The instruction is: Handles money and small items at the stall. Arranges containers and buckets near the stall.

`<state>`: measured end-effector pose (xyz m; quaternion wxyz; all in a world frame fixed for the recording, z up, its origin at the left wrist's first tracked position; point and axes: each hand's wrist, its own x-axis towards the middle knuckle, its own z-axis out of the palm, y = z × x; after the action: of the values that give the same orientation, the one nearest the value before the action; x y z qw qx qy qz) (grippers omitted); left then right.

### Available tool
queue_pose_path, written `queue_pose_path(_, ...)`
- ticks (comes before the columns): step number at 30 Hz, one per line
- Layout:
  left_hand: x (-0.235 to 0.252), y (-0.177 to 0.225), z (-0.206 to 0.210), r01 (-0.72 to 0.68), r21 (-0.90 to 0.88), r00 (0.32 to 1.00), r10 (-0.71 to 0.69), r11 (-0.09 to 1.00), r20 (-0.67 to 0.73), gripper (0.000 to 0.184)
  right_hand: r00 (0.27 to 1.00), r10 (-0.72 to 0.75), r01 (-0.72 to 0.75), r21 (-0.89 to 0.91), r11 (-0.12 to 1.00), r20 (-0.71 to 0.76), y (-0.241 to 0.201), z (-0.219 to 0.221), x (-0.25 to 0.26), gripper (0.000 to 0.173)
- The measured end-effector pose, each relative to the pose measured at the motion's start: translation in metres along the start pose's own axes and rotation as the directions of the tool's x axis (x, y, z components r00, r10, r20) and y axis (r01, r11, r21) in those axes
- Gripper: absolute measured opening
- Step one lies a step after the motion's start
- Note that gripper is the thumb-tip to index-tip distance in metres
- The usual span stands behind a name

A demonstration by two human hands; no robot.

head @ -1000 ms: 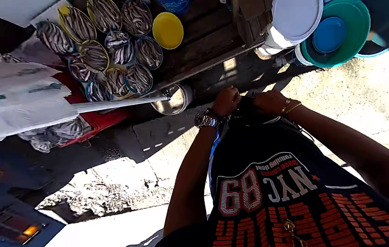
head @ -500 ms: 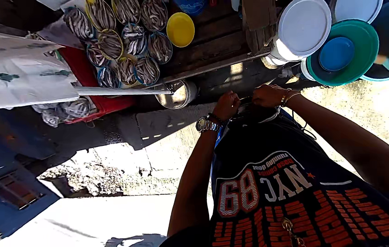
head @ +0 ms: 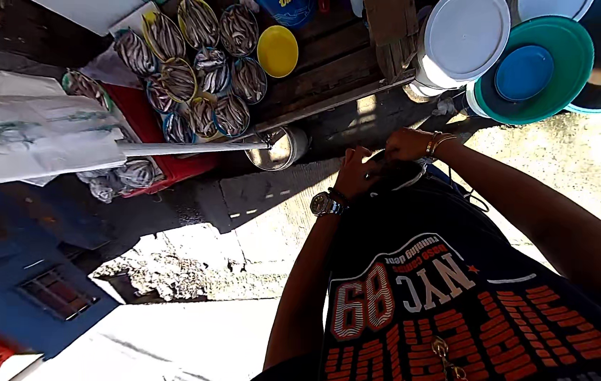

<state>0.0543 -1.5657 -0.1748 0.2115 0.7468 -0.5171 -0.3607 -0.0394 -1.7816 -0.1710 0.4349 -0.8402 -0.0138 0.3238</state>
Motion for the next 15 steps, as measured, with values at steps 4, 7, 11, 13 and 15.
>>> queue_pose_path(4, -0.004, -0.005, 0.001, 0.031, 0.000, 0.999, -0.031, 1.000, -0.010, 0.010, 0.994, 0.080, -0.085, -0.070, 0.994, -0.077, 0.004, 0.011, 0.000, 0.020)
queue_pose_path(7, -0.006, -0.009, 0.002, 0.033, -0.010, 0.998, -0.033, 0.999, -0.055, 0.011, 0.986, 0.093, -0.109, -0.107, 0.988, -0.136, 0.010, 0.020, 0.002, 0.022)
queue_pose_path(11, -0.010, -0.011, 0.002, 0.040, -0.019, 0.996, -0.042, 0.999, -0.076, 0.011, 0.992, -0.065, 0.062, -0.028, 0.998, -0.110, 0.022, 0.019, 0.003, 0.031)
queue_pose_path(13, -0.012, -0.012, 0.001, 0.049, -0.019, 0.995, -0.051, 0.999, -0.082, 0.010, 0.989, -0.113, 0.114, 0.005, 0.993, -0.094, 0.024, 0.016, 0.003, 0.036)
queue_pose_path(15, -0.013, -0.012, 0.000, 0.063, -0.026, 0.994, -0.065, 0.998, -0.091, 0.009, 0.992, -0.111, 0.112, 0.010, 0.994, -0.052, 0.017, 0.011, 0.003, 0.031)
